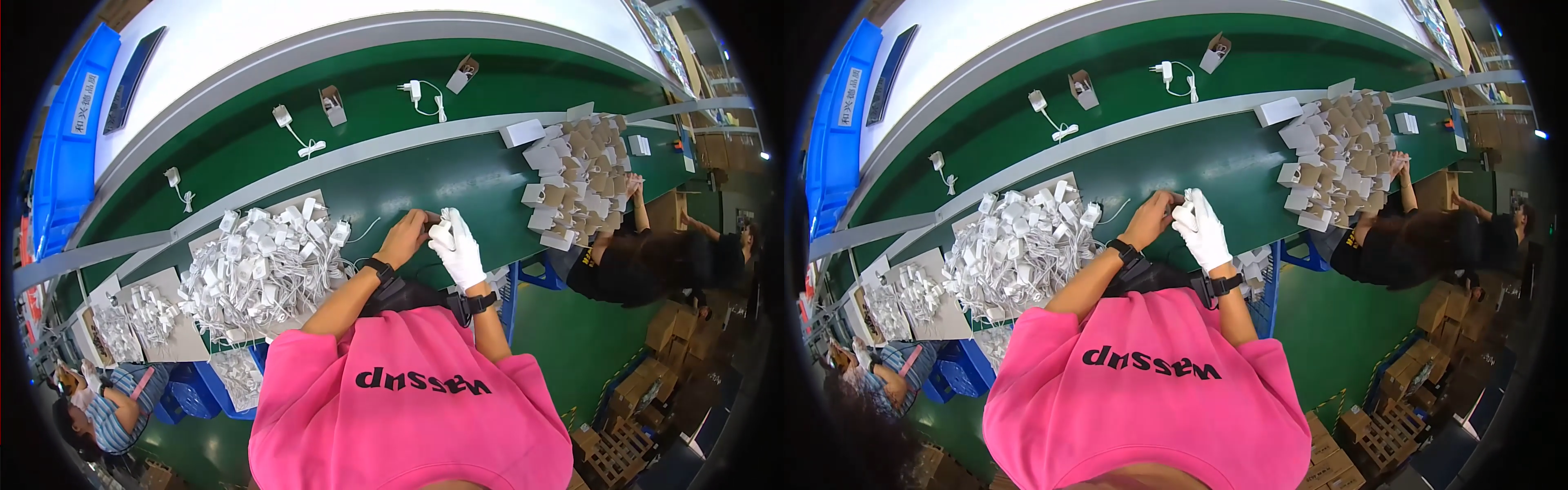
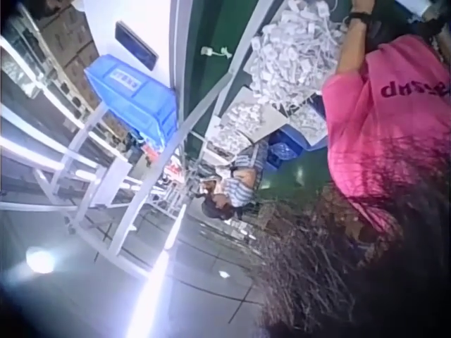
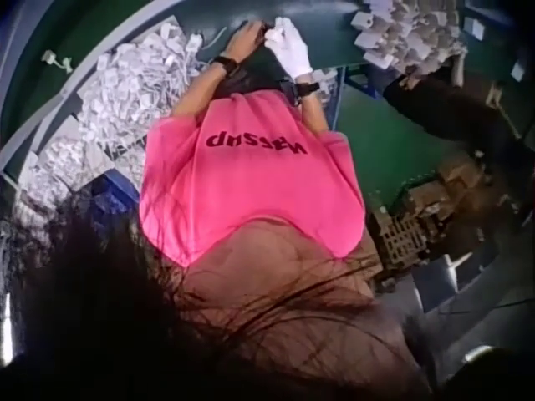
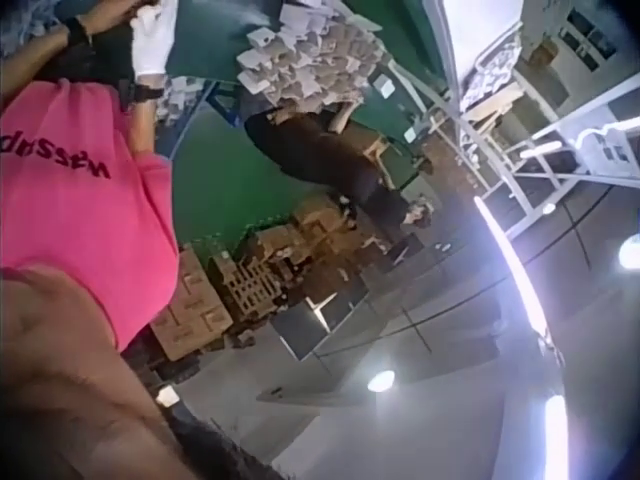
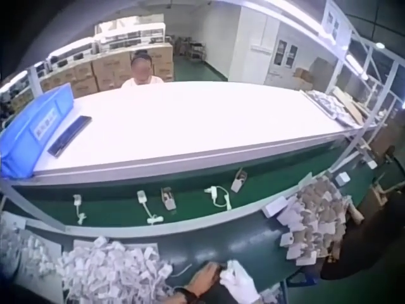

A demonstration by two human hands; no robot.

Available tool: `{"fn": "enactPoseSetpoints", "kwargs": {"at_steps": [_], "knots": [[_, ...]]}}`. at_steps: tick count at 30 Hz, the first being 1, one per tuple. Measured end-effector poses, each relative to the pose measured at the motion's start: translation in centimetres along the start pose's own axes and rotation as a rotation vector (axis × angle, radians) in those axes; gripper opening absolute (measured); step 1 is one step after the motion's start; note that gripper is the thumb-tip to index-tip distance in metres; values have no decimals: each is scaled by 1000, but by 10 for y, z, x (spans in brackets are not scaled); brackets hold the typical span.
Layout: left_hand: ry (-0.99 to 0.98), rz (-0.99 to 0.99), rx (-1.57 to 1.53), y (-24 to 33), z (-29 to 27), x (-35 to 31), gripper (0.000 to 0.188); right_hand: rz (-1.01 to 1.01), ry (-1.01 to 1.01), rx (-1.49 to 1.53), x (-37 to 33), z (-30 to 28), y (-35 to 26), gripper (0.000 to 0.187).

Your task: The person picks up a power adapter and a cardboard box, places the adapter inside the box, and sets the packaged item into a blue crate, repeating this process multiple times.

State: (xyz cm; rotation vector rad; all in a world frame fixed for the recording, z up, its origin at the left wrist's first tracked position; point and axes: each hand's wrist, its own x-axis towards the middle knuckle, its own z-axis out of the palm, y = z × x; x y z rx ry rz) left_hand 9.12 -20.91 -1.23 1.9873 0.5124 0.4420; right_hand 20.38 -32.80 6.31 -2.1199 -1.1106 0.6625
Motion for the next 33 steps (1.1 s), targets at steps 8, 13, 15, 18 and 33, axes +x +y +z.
{"fn": "enactPoseSetpoints", "kwargs": {"at_steps": [8,13,15,18,33], "knots": [[-54,-45,20,4,-6,-4,38,129,-31,83,-7,10,9,60],[-90,5,55,3,-9,-6,41,63,-61,-192,4,10,13,48],[-95,48,58,2,-10,-11,42,120,-138,-200,9,7,6,45],[-105,139,61,2,-10,-15,43,187,-73,-311,15,11,-5,38],[-68,80,56,1,-2,-10,34,-66,27,-363,5,36,13,32]]}}
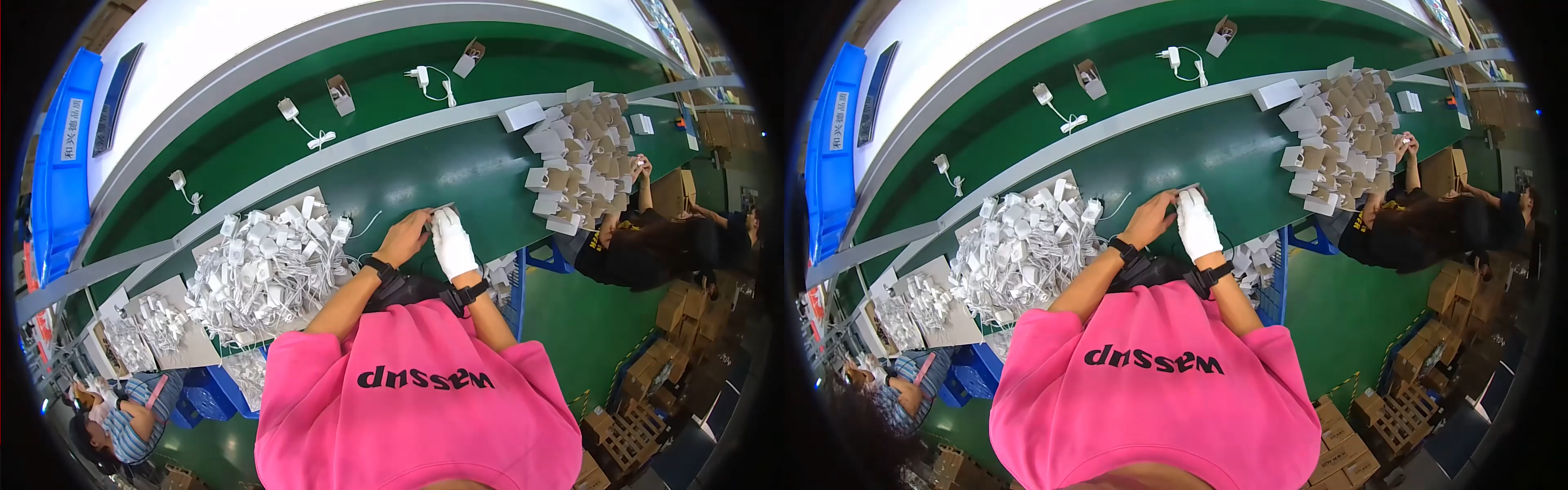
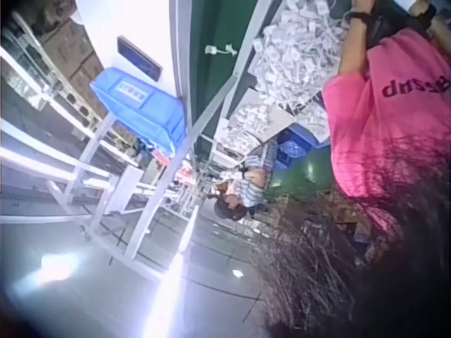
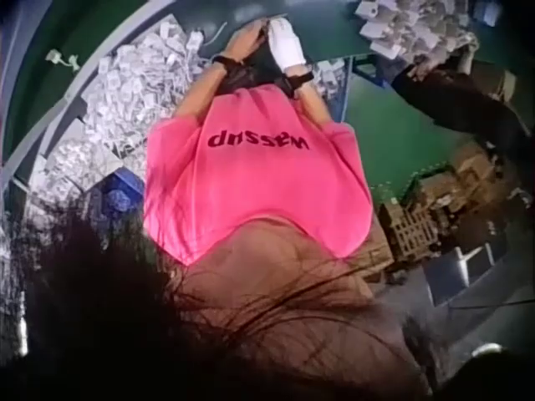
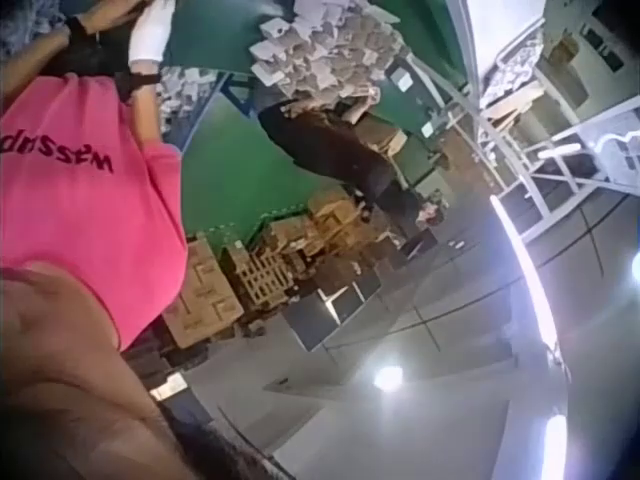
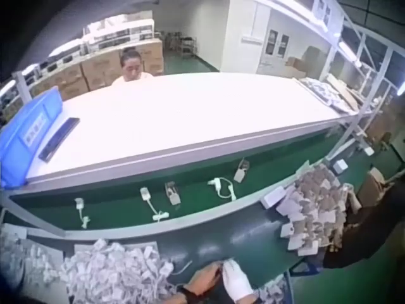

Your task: The person picks up a power adapter and a cardboard box, places the adapter inside the box, and sets the packaged item into a blue crate, repeating this process multiple times.

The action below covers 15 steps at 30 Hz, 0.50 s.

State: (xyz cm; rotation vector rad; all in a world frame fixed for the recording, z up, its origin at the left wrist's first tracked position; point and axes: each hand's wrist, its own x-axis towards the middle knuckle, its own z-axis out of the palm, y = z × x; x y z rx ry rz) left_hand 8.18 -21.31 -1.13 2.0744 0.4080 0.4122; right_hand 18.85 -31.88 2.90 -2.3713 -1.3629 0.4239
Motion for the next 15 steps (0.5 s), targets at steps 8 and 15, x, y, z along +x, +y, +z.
{"fn": "enactPoseSetpoints", "kwargs": {"at_steps": [8,15], "knots": [[-107,-25,25,4,5,8,39,-15,-62,-192,-26,5,7,42],[-37,-169,-4,-9,-1,24,38,-119,-64,-74,4,-23,14,40]]}}
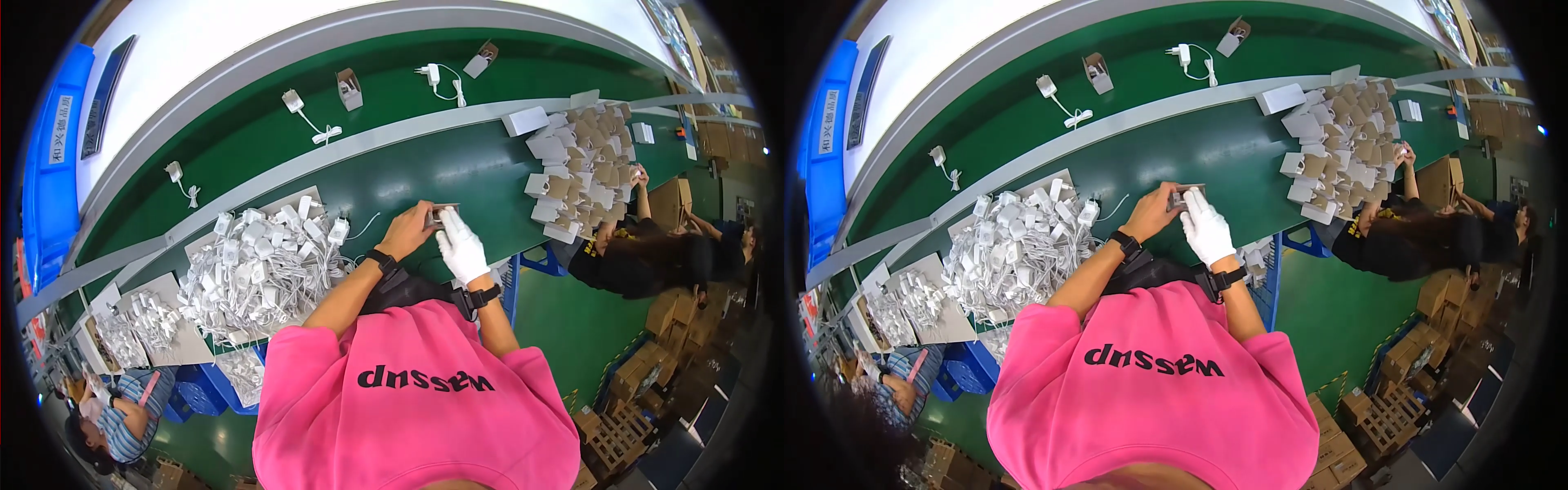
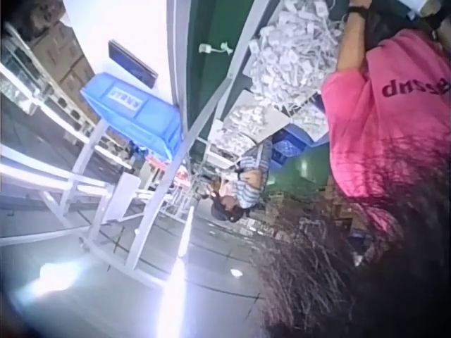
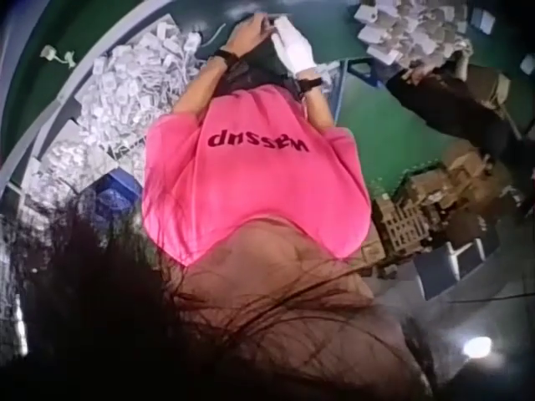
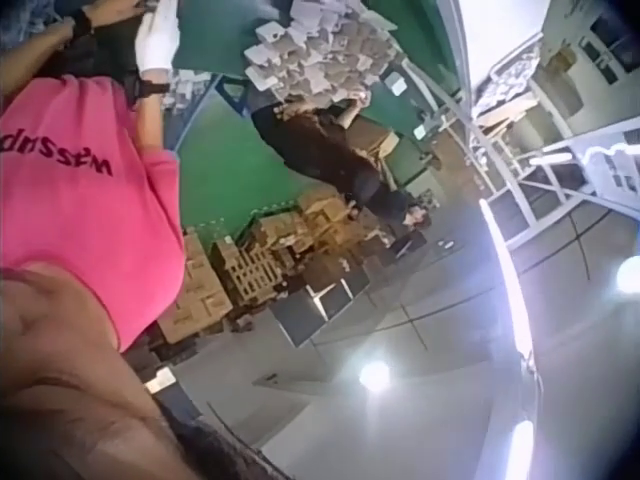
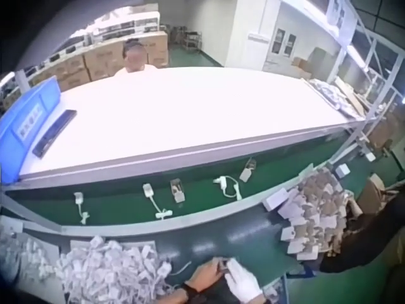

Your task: The person picks up a power adapter and a cardboard box, places the adapter inside the box, and sets the packaged item into a blue crate, repeating this process multiple times.

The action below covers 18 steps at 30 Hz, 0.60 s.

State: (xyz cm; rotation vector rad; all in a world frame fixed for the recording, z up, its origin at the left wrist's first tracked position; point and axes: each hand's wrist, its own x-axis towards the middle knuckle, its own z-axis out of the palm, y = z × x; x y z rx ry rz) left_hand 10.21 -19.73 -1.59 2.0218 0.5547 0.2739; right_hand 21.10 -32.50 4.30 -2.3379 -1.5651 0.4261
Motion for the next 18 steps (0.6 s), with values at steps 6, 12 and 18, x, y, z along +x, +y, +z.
{"fn": "enactPoseSetpoints", "kwargs": {"at_steps": [6,12,18], "knots": [[205,-4,-25,12,-72,22,34,-93,243,249,67,-31,23,30],[529,-82,151,-25,-176,21,25,23,192,-284,212,-7,99,34],[850,-242,480,-130,-267,3,18,343,98,-241,293,23,129,29]]}}
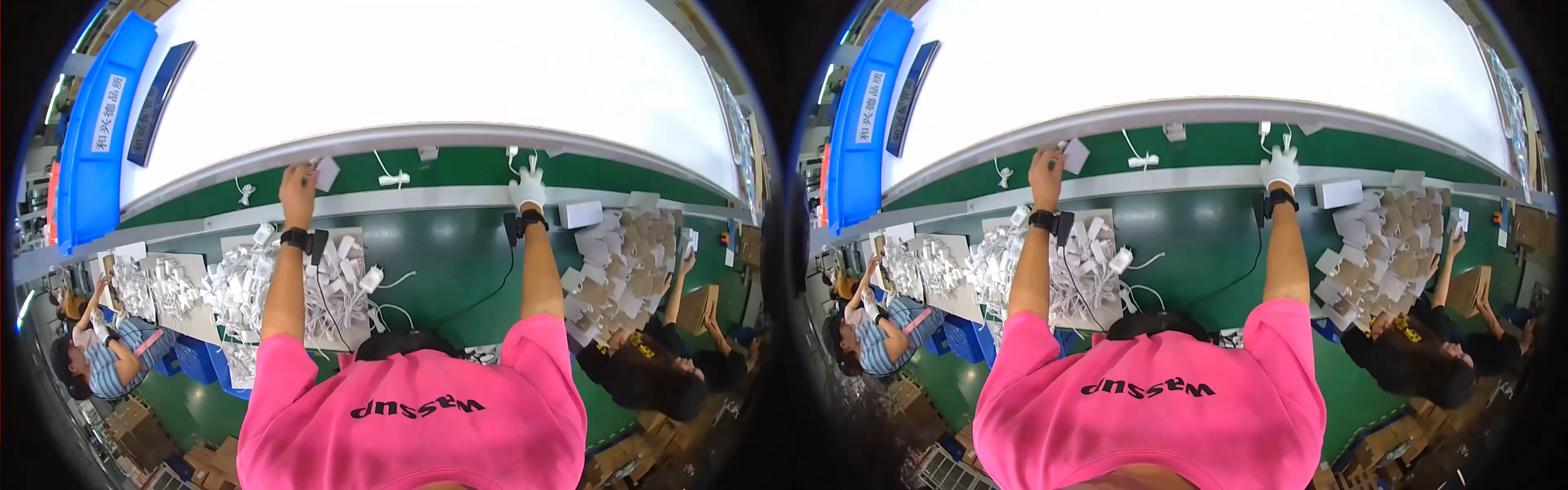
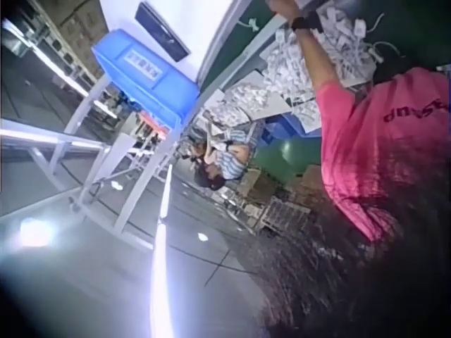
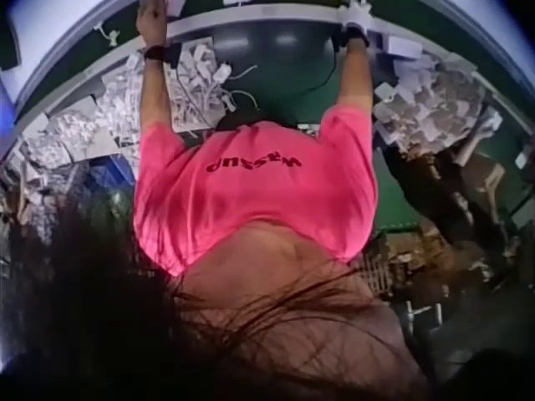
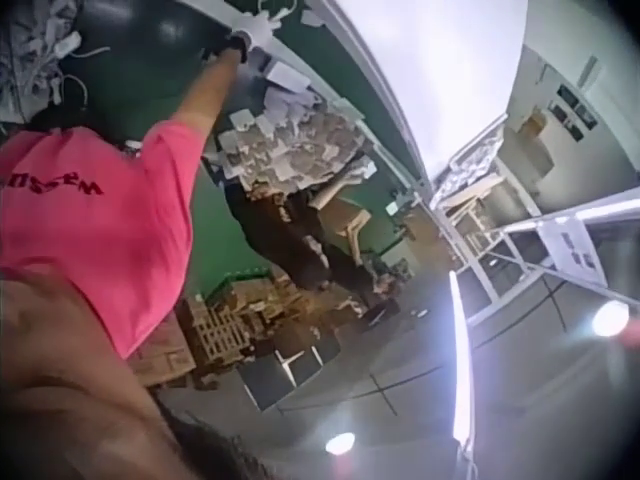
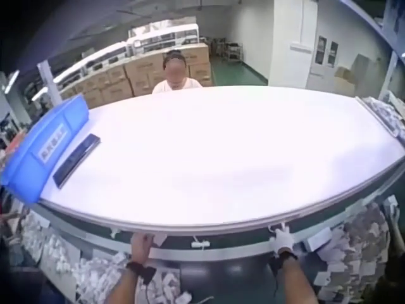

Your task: The person picks up a power adapter and a cardboard box, places the adapter inside the box, and sets the packaged item into a blue crate, repeating this process multiple times.

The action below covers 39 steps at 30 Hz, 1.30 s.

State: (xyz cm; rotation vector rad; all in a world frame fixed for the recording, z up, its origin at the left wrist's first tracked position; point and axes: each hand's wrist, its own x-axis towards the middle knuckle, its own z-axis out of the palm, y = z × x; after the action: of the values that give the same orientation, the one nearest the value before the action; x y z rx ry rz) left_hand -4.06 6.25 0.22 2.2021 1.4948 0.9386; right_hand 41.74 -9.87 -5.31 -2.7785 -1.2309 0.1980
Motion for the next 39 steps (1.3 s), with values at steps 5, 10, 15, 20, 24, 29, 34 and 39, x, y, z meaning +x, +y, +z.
{"fn": "enactPoseSetpoints", "kwargs": {"at_steps": [5,10,15,20,24,29,34,39], "knots": [[-28,-219,173,-76,14,1,24,-165,-126,119,12,13,11,20],[118,-106,234,-27,-4,-22,40,-234,-149,901,-57,-51,-19,15],[-1027,-82,-594,102,-13,-104,36,-191,-379,1314,-197,-117,-81,11],[-959,-696,-1099,172,-12,-188,43,-496,-300,724,-299,-110,-108,9],[-783,-777,-1221,180,-3,-208,39,-738,-383,533,-335,-104,-99,17],[-931,-327,-955,191,-33,-182,31,-113,-849,1282,-345,-95,-63,28],[-1493,-25,-889,219,-72,-189,26,386,-580,1956,-331,-114,-83,49],[-1269,-230,-1126,206,-92,-209,23,147,-465,2334,-311,-140,-72,59]]}}
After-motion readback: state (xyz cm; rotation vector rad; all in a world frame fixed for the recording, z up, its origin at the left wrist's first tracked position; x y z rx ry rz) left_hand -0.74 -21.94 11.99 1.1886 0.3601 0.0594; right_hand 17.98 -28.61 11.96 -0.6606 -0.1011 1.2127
